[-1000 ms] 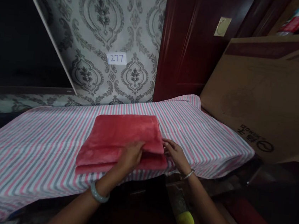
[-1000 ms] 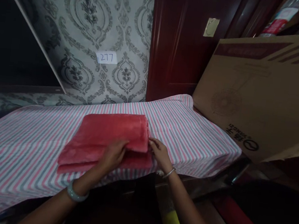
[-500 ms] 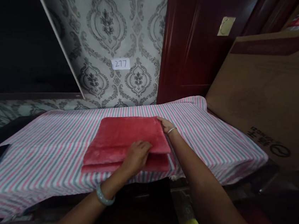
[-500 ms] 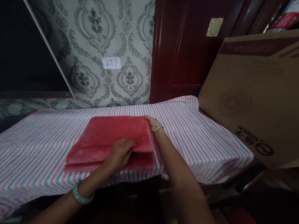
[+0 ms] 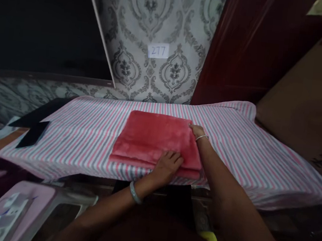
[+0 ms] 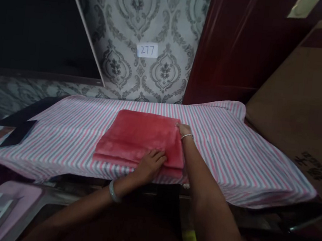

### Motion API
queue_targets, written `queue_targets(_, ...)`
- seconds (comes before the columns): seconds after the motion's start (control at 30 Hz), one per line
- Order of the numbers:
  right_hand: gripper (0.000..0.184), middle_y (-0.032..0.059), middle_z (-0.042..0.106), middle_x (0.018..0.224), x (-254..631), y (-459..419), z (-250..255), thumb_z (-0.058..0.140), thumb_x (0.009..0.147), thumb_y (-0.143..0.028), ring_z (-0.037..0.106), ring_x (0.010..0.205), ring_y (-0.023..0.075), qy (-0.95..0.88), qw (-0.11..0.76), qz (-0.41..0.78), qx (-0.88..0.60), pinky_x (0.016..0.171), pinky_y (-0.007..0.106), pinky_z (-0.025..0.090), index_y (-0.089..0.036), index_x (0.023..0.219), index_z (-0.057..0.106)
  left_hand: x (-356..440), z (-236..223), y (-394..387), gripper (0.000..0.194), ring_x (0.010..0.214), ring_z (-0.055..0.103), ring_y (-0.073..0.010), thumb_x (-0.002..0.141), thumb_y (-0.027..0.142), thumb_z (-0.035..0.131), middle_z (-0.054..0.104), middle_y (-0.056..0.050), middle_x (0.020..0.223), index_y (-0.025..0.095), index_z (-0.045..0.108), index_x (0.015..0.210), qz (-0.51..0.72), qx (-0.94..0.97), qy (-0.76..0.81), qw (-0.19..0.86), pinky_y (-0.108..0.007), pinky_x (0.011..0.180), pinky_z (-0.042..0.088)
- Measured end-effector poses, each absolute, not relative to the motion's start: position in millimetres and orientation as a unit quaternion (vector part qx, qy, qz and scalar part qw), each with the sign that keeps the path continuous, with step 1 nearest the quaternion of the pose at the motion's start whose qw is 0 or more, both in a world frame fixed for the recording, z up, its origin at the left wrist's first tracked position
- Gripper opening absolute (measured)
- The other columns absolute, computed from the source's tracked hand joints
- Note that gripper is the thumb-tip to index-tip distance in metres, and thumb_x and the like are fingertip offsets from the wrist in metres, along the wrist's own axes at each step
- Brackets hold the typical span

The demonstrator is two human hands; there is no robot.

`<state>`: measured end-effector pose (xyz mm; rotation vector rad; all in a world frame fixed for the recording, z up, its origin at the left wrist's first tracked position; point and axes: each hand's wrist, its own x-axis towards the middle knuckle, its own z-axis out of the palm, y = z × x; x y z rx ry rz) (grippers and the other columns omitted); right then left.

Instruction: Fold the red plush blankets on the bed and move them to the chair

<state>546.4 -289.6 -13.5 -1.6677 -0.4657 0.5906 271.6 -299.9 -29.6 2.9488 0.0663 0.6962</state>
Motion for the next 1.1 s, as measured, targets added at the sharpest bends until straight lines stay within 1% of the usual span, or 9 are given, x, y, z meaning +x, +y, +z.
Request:
queue_targets(0.2,0.026,0.0089,0.078,0.092,508,-342,-13,0.070,0.082,-0.038,0.075,0.084,0.0257,-0.206,0.668,0.336,-0.631,0.074,0.037,0.063,-0.020,0.101,0.068,225,17,-244,0.033,0.107,0.070,-0.0199,0.103,0.028,0.043,0.076,-0.008,0.115,0.022,0.066,0.125,0.306,0.926,0.042,0.219,-0.038,0.098,0.054)
queue_targets(0.3,0.058,0.0066,0.077,0.107,478,-385,-17,0.081,0.076,-0.037,0.075,0.088,0.0259,-0.220,0.699,0.360,-0.577,0.079,0.040,0.064,-0.025,0.128,0.060,200,34,-203,0.040,0.120,0.066,-0.0245,0.102,0.036,0.045,0.071,-0.012,0.129,0.018,0.063,0.133,0.313,0.919,0.177,0.161,-0.044,0.107,0.049)
queue_targets(0.4,0.090,0.0084,0.073,0.120,454,-416,-26,0.084,0.076,-0.043,0.073,0.100,0.0295,-0.249,0.661,0.336,-0.623,0.086,0.047,0.064,-0.029,0.153,0.039,188,36,-181,0.055,0.143,0.047,-0.0323,0.101,0.045,0.048,0.056,-0.015,0.150,0.017,0.051,0.148,0.266,0.925,0.261,0.080,-0.055,0.119,0.034)
queue_targets(0.5,0.094,0.0107,0.057,0.148,445,-430,-42,0.081,0.078,-0.050,0.058,0.132,0.0320,-0.340,0.608,0.226,-0.681,0.111,0.052,0.050,-0.028,0.157,0.035,187,25,-180,0.064,0.154,0.024,-0.0395,0.099,0.052,0.048,0.037,-0.015,0.164,0.021,0.044,0.155,0.182,0.940,0.288,0.017,-0.068,0.121,0.019)
queue_targets(0.6,0.086,0.0108,0.039,0.162,447,-435,-59,0.071,0.086,-0.055,0.036,0.149,0.0292,-0.408,0.548,0.129,-0.718,0.125,0.050,0.029,-0.023,0.158,0.035,186,10,-184,0.066,0.156,0.014,-0.0435,0.100,0.054,0.046,0.025,-0.013,0.169,0.025,0.038,0.159,0.101,0.944,0.314,-0.006,-0.071,0.117,0.027)
queue_targets(0.73,0.081,0.0119,0.037,0.163,447,-437,-70,0.062,0.093,-0.056,0.033,0.151,0.0263,-0.420,0.519,0.089,-0.739,0.126,0.047,0.027,-0.022,0.159,0.032,184,-3,-182,0.069,0.156,0.011,-0.0446,0.100,0.055,0.045,0.019,-0.011,0.171,0.025,0.032,0.161,0.077,0.944,0.320,-0.006,-0.064,0.111,0.041)
queue_targets(0.87,0.079,0.0133,0.046,0.157,440,-436,-72,0.064,0.091,-0.056,0.046,0.143,0.0274,-0.392,0.541,0.089,-0.738,0.122,0.049,0.037,-0.021,0.157,0.037,182,-5,-175,0.068,0.155,0.014,-0.0454,0.100,0.056,0.045,0.022,-0.012,0.170,0.026,0.036,0.160,0.091,0.946,0.311,-0.002,-0.064,0.110,0.042)
queue_targets(1.0,0.071,0.0128,0.065,0.137,447,-441,-63,0.062,0.091,-0.055,0.064,0.122,0.0282,-0.390,0.552,0.147,-0.723,0.107,0.049,0.053,-0.021,0.151,0.046,180,-2,-176,0.065,0.154,0.023,-0.0444,0.100,0.056,0.044,0.034,-0.014,0.165,0.024,0.041,0.157,0.136,0.943,0.304,-0.008,-0.072,0.115,0.030)
queue_targets(1.1,0.063,0.0125,0.073,0.117,457,-441,-36,0.056,0.094,-0.054,0.071,0.104,0.0290,-0.408,0.495,0.094,-0.761,0.094,0.050,0.058,-0.020,0.147,0.053,183,0,-195,0.062,0.152,0.029,-0.0394,0.101,0.050,0.044,0.043,-0.017,0.160,0.019,0.046,0.154,0.221,0.943,0.250,-0.018,-0.069,0.120,0.021)
